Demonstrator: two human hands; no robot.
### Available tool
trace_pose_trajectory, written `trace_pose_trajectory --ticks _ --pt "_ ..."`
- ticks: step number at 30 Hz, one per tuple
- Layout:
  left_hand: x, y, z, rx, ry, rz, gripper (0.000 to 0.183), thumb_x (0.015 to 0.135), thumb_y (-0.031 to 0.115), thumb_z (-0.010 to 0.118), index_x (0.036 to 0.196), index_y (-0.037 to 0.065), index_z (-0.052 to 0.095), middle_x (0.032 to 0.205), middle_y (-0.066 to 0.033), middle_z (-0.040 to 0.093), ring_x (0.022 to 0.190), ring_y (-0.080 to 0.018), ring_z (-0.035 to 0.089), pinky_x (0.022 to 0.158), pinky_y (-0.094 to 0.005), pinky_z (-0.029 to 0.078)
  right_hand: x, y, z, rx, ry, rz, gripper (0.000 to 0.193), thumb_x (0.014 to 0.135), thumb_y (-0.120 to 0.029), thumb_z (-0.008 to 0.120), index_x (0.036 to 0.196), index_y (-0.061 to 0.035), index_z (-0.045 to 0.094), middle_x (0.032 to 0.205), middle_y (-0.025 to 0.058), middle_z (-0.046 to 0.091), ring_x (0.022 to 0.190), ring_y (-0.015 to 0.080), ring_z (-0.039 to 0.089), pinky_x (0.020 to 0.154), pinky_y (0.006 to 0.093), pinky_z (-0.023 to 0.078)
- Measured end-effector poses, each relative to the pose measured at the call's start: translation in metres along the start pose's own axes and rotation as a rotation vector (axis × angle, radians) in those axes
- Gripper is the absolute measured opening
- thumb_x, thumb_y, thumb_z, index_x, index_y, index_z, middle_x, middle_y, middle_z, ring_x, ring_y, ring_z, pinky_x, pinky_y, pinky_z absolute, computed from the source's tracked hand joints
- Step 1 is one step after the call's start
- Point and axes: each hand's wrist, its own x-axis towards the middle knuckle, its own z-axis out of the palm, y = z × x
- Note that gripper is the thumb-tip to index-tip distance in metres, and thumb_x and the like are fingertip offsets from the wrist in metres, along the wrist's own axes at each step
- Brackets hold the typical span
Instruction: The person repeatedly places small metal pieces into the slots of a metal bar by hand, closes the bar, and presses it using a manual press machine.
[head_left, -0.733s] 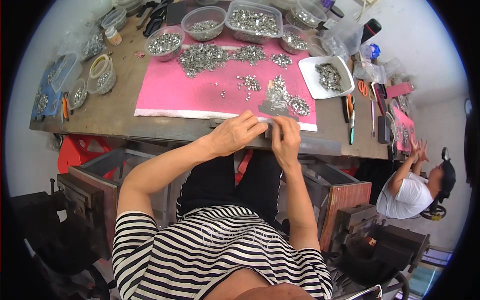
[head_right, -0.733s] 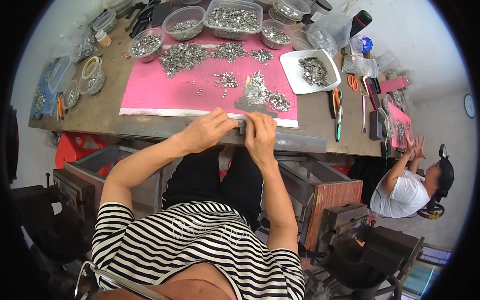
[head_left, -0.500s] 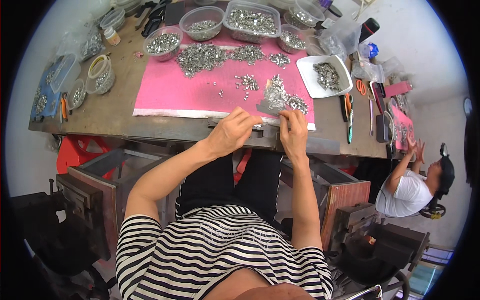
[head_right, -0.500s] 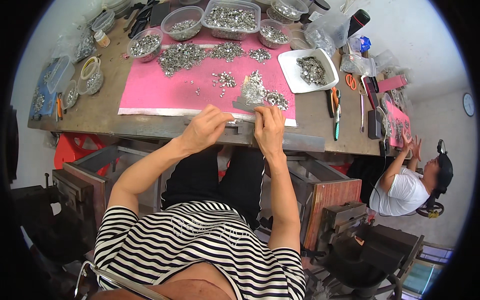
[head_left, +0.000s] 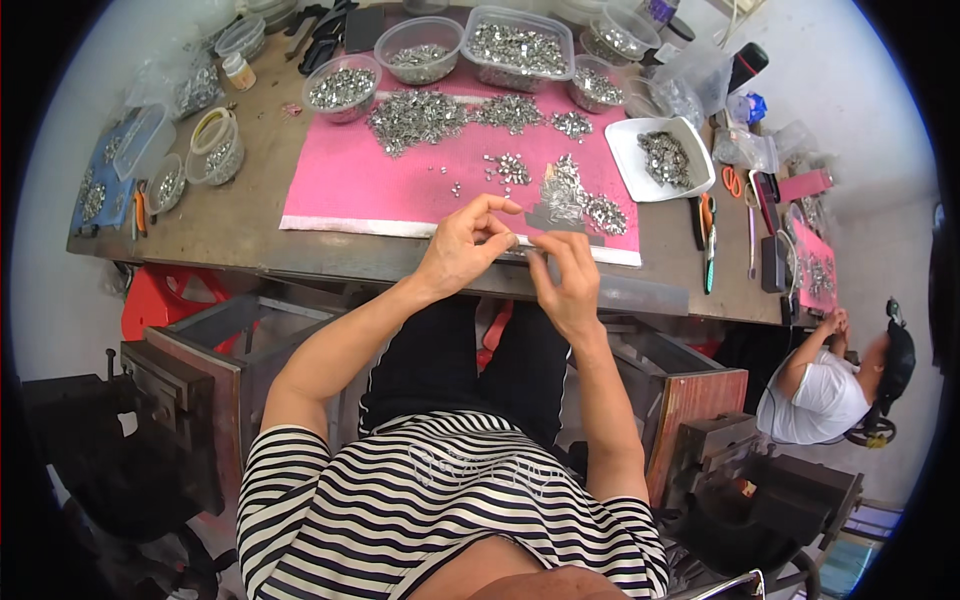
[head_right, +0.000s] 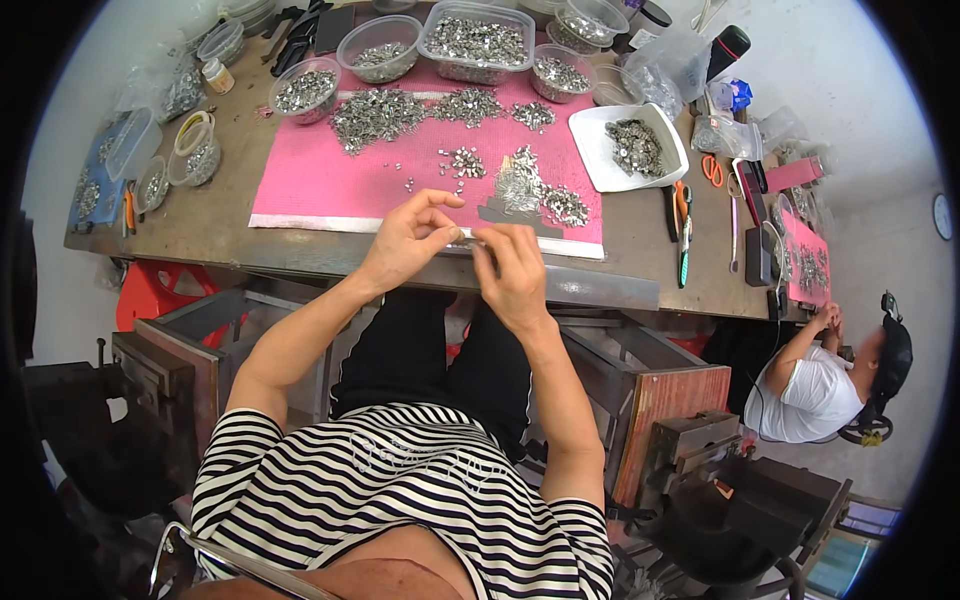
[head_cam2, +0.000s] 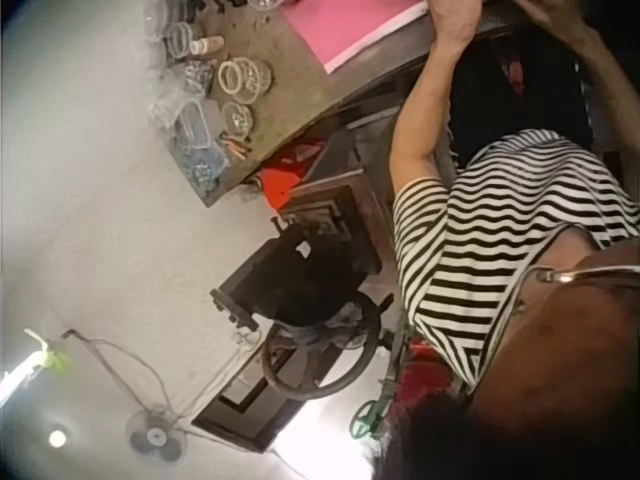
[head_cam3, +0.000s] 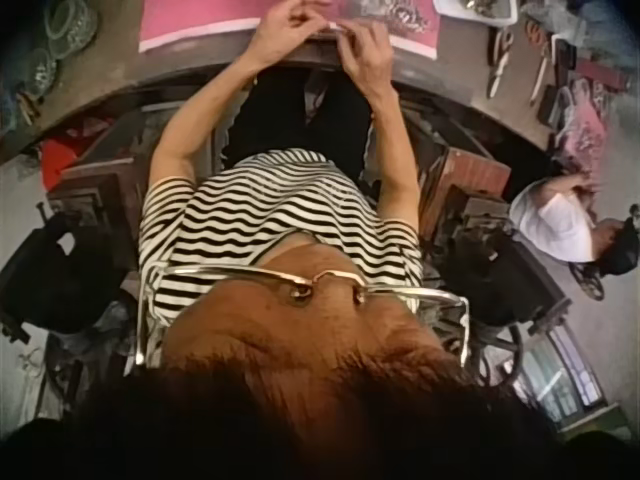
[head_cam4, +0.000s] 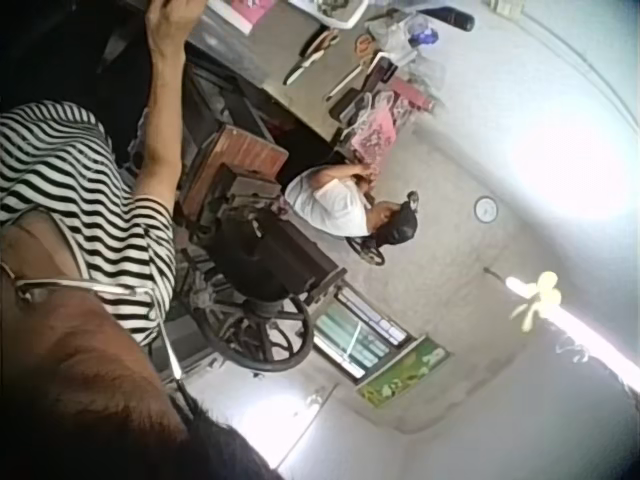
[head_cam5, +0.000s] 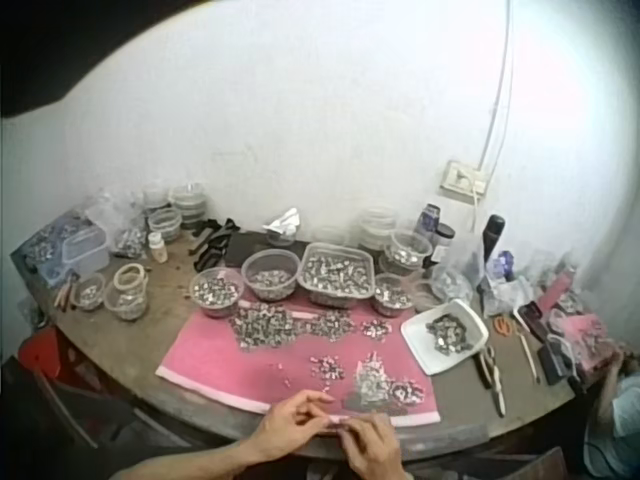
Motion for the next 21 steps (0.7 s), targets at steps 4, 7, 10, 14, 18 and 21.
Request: trace_pose_trajectory --ticks 4,7,10,14,18,21 --pt "0.002 -0.001 0.003 -0.112 0.042 0.037 0.034 0.095 0.001 0.066 0.128 0.001 0.057 0.087 -0.0025 0.069 0.081 -0.0056 0.063 0.074 -0.0225 0.052 0.003 0.0 0.016 -0.018 0.064 -0.126 0.022 0.08 0.006 0.073 0.099 -0.0023 0.067 0.093 0.011 0.065 0.083 0.0306 0.062 0.074 0.0409 0.05" --pt "0.004 0.0 0.002 -0.156 0.013 0.023 0.032 0.096 0.001 0.064 0.127 0.002 0.058 0.088 -0.0019 0.069 0.082 -0.0054 0.063 0.076 -0.023 0.052 0.006 -0.002 0.016 0.015 0.061 -0.08 0.019 0.082 0.006 0.073 0.098 -0.0017 0.066 0.092 0.0116 0.065 0.083 0.0307 0.062 0.074 0.0408 0.05" --pt "0.008 -0.003 0.006 -0.173 -0.094 0.048 0.03 0.096 0.003 0.063 0.126 0.002 0.059 0.089 -0.001 0.069 0.084 -0.0059 0.064 0.079 -0.0241 0.053 0.004 0.004 0.011 0.093 0.032 0.029 0.015 0.086 0.005 0.07 0.099 0.0005 0.065 0.093 0.0139 0.066 0.083 0.0296 0.064 0.074 0.0354 0.051" --pt "0.016 0.013 0.023 -0.168 -0.126 0.078 0.029 0.097 0.005 0.062 0.126 0.002 0.059 0.089 -0.0005 0.069 0.087 -0.007 0.064 0.08 -0.0268 0.054 -0.003 0.01 0.001 0.519 0.049 0.438 0.007 0.099 -0.003 0.064 0.102 0.003 0.062 0.092 0.0043 0.064 0.087 0.0117 0.062 0.08 0.027 0.05" --pt "0.026 0.035 0.033 -0.024 -0.152 0.122 0.033 0.096 0.003 0.065 0.128 0.002 0.057 0.094 -0.0009 0.068 0.087 -0.0064 0.062 0.08 -0.0254 0.052 -0.002 0.017 -0.01 0.846 0.118 0.569 0.006 0.103 -0.006 0.061 0.105 -0.0008 0.062 0.1 0.0025 0.064 0.089 0.0105 0.061 0.082 0.0277 0.051" --pt "0.034 0.041 0.038 0.09 -0.15 0.218 0.032 0.096 0.007 0.067 0.126 0.002 0.059 0.091 -0.0016 0.069 0.086 -0.0069 0.062 0.079 -0.0276 0.053 -0.001 0.024 -0.015 0.894 0.158 0.527 0.008 0.104 -0.008 0.059 0.103 -0.001 0.062 0.1 0.0026 0.064 0.089 0.0107 0.059 0.085 0.0279 0.05"
